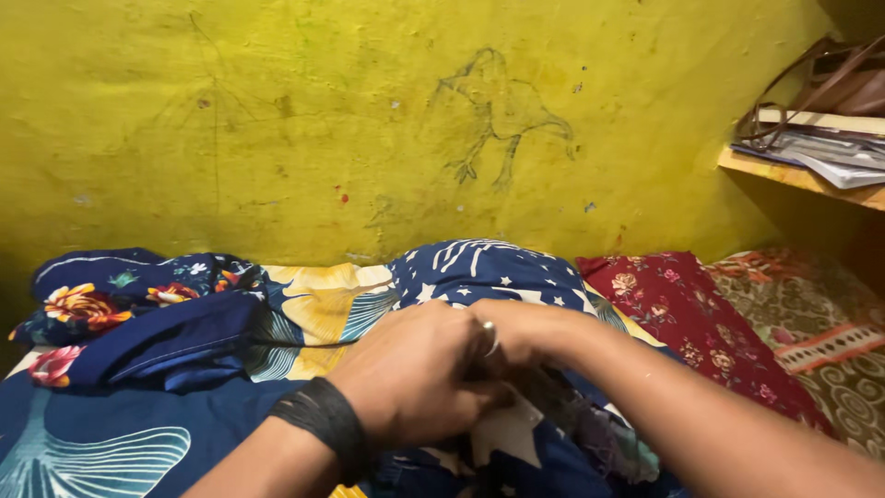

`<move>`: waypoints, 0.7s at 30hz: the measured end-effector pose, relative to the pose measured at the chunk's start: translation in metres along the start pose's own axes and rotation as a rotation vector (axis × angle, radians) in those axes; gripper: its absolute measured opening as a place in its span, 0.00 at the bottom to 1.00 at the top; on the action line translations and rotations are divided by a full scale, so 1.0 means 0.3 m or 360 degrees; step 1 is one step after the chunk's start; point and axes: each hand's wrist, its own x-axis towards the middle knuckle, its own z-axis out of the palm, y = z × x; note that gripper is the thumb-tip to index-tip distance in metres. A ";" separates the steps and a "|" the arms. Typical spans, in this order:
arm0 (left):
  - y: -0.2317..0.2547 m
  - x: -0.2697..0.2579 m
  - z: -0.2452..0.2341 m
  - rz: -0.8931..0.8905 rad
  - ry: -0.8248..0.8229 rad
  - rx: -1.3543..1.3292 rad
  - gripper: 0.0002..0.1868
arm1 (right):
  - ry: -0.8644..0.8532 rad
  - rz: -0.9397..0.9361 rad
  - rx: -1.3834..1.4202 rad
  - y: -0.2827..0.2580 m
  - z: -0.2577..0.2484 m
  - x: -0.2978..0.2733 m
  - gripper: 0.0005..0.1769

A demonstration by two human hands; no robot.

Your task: The person inserts a pillow insert into a blue star-patterned pillowcase on a bed. They smooth the case, tuck the edges, and adjust the pillow to ensure it is fully covered and neatly arranged.

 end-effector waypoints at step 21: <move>-0.031 -0.024 0.069 -0.0007 -0.0077 -0.0398 0.09 | 0.0093 -0.0581 -0.0320 0.081 0.130 -0.067 0.18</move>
